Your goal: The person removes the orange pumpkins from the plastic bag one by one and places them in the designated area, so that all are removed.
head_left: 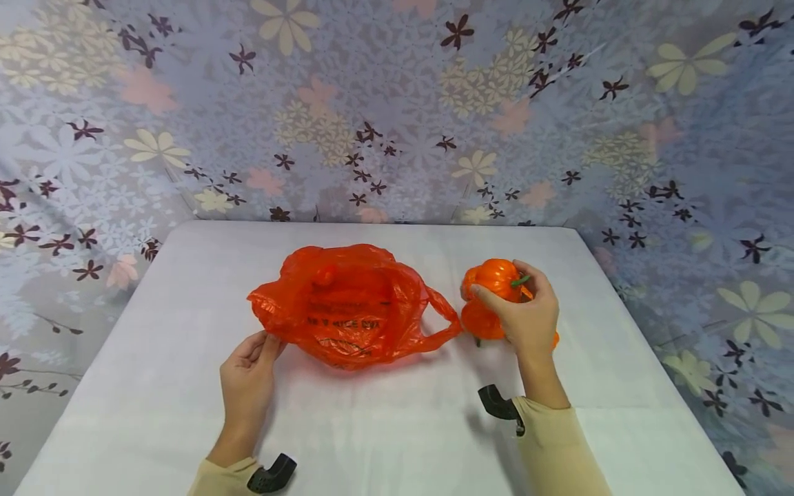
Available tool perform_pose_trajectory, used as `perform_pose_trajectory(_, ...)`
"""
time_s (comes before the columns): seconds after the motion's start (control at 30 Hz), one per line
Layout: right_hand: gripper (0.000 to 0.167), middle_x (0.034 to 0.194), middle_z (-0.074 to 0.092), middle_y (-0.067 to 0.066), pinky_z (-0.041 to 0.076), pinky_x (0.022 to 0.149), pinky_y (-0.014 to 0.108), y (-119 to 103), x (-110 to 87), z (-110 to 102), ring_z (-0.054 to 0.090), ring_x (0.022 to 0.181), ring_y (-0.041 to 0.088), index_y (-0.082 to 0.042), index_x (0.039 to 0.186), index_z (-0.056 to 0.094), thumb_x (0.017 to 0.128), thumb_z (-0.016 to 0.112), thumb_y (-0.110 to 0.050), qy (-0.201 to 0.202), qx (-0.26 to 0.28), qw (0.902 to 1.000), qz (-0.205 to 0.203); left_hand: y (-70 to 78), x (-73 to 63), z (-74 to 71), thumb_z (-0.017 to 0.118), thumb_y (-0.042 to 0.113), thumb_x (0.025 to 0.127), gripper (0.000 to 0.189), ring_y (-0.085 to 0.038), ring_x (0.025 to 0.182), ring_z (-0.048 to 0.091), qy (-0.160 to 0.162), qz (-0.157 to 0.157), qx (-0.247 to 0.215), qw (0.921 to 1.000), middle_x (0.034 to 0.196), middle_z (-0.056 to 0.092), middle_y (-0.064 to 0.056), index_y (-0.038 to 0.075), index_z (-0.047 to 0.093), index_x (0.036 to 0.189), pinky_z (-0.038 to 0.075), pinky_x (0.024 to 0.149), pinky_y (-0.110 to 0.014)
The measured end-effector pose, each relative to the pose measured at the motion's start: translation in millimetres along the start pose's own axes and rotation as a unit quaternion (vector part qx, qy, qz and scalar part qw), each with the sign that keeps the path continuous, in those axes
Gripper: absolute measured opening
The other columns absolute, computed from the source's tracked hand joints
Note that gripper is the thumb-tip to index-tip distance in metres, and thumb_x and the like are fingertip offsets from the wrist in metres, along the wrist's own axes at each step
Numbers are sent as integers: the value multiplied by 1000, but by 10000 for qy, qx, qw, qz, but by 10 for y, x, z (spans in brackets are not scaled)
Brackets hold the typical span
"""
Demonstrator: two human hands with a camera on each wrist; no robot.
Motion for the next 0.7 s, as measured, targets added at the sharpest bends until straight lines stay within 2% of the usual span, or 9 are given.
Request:
perform_pose_trajectory(0.2, 77, 140, 50, 7, 43, 109, 42, 238, 175, -362, 50, 126, 26, -14, 138, 62, 71, 94, -36, 284, -391, 9988, 101, -29, 0, -4, 68, 17, 98, 33, -9, 91, 73, -30, -42, -25, 10000, 97, 75, 4, -9, 68, 118, 54, 86, -20)
perform_pose_trajectory(0.37, 82, 142, 54, 7, 44, 109, 40, 470, 268, -653, 50, 128, 24, -12, 143, 56, 73, 92, -35, 510, -508, 9966, 395, -21, -12, -8, 68, 18, 98, 33, -8, 91, 73, -44, -55, 109, 9999, 97, 75, 6, -8, 68, 118, 53, 86, -19)
perform_pose_trajectory(0.6, 84, 141, 54, 11, 42, 111, 43, 776, 407, -972, 50, 129, 26, -8, 143, 56, 73, 92, -36, 847, -1010, 9903, 432, -6, -28, -37, 68, 19, 98, 35, -5, 91, 72, 54, -156, 158, 9997, 98, 75, 8, -7, 67, 122, 53, 85, -17)
perform_pose_trajectory(0.7, 86, 144, 52, 11, 38, 114, 42, 992, 482, -1094, 46, 133, 27, -9, 146, 53, 75, 90, -41, 856, -1169, 9867, 736, -25, -38, -22, 68, 23, 99, 39, -4, 92, 71, 42, -245, 264, 9993, 101, 75, 6, -7, 67, 123, 52, 86, -16)
Point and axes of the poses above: each hand's wrist, its own x-axis towards the middle knuckle, its own z-axis out of the palm, y = z × x, the point moved 10 cm from there along x, towards the middle knuckle
